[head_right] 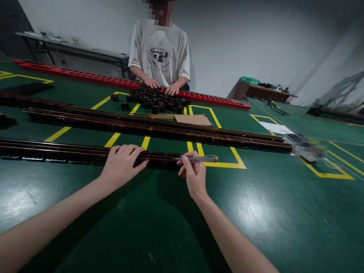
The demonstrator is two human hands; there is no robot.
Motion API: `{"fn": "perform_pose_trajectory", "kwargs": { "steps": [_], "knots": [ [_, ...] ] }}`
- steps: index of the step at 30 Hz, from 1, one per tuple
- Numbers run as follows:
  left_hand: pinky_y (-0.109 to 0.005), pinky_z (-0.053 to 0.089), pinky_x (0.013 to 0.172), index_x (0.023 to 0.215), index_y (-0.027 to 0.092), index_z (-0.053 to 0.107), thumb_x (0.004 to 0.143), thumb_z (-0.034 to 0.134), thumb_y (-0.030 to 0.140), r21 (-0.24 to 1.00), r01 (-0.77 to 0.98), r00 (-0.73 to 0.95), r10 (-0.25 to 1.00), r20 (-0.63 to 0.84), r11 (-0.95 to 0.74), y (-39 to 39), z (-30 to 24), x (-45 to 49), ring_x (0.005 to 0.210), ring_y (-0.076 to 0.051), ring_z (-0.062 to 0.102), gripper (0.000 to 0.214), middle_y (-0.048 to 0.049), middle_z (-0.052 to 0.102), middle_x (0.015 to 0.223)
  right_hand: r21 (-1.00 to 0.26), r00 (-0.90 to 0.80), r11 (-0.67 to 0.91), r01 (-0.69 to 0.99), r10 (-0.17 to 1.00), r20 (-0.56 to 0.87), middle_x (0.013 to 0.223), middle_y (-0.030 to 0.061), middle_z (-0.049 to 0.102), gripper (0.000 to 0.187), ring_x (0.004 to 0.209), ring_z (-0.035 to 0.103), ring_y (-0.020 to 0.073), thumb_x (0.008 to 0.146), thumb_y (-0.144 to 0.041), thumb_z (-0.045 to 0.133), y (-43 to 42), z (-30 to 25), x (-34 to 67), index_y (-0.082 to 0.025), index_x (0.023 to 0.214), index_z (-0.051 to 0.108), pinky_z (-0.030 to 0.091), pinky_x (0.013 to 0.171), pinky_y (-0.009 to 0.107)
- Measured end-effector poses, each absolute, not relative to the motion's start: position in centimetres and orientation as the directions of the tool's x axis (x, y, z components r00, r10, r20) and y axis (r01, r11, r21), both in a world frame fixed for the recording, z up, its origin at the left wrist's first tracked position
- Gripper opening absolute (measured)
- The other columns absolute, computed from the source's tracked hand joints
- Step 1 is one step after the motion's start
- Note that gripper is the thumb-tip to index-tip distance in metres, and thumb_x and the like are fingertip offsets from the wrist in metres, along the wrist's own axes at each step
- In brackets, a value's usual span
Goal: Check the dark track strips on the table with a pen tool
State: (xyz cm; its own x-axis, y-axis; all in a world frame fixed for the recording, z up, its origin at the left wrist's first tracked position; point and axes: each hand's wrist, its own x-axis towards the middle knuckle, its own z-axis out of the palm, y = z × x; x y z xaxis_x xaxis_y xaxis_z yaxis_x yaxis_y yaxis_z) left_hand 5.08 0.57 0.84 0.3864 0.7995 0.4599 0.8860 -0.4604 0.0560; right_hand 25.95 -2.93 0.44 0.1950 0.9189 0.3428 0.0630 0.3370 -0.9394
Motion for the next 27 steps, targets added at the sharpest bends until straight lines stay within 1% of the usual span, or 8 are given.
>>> {"fn": "perform_pose_trajectory", "kwargs": {
  "steps": [9,16,20,27],
  "knots": [
    [-0.048,0.038,0.092,0.107,0.014,0.060,0.088,0.040,0.035,0.082,0.884,0.374,0.802,0.465,-0.460,0.42,0.83,5.25,0.101,-0.027,0.057,0.035,-0.0131,0.064,0.108,-0.946,0.220,0.317,0.071,0.920,0.325,0.067,-0.0024,0.061,0.017,0.045,0.053,0.0072,0.081,-0.036,0.057,-2.87,0.51,25.80,-0.020,0.079,0.054,0.037,0.039,0.018],
    [-0.048,0.038,0.093,0.111,0.014,0.059,0.089,0.039,0.037,0.092,0.878,0.379,0.801,0.464,-0.469,0.47,0.71,5.09,0.103,-0.027,0.056,0.037,-0.0130,0.064,0.110,-0.931,0.207,0.340,0.133,0.909,0.361,0.068,-0.0011,0.061,0.022,0.045,0.052,0.0077,0.079,-0.041,0.059,-2.96,0.73,25.77,-0.019,0.079,0.054,0.038,0.038,0.019],
    [-0.048,0.037,0.093,0.112,0.013,0.059,0.089,0.038,0.036,0.082,0.878,0.382,0.795,0.470,-0.471,0.41,0.57,5.15,0.103,-0.027,0.056,0.038,-0.0130,0.063,0.110,-0.926,0.228,0.337,0.168,0.901,0.369,0.066,-0.0012,0.061,0.025,0.043,0.052,0.0071,0.080,-0.043,0.057,-2.85,0.63,25.74,-0.019,0.078,0.054,0.037,0.037,0.018],
    [-0.049,0.034,0.095,0.114,0.015,0.057,0.088,0.038,0.028,0.067,0.886,0.369,0.786,0.495,-0.459,0.07,0.54,5.58,0.104,-0.027,0.055,0.035,-0.0127,0.063,0.112,-0.922,0.263,0.328,0.204,0.889,0.375,0.065,-0.0012,0.062,0.029,0.042,0.053,0.0070,0.081,-0.047,0.055,-2.84,0.51,25.68,-0.018,0.079,0.054,0.039,0.037,0.017]
  ]
}}
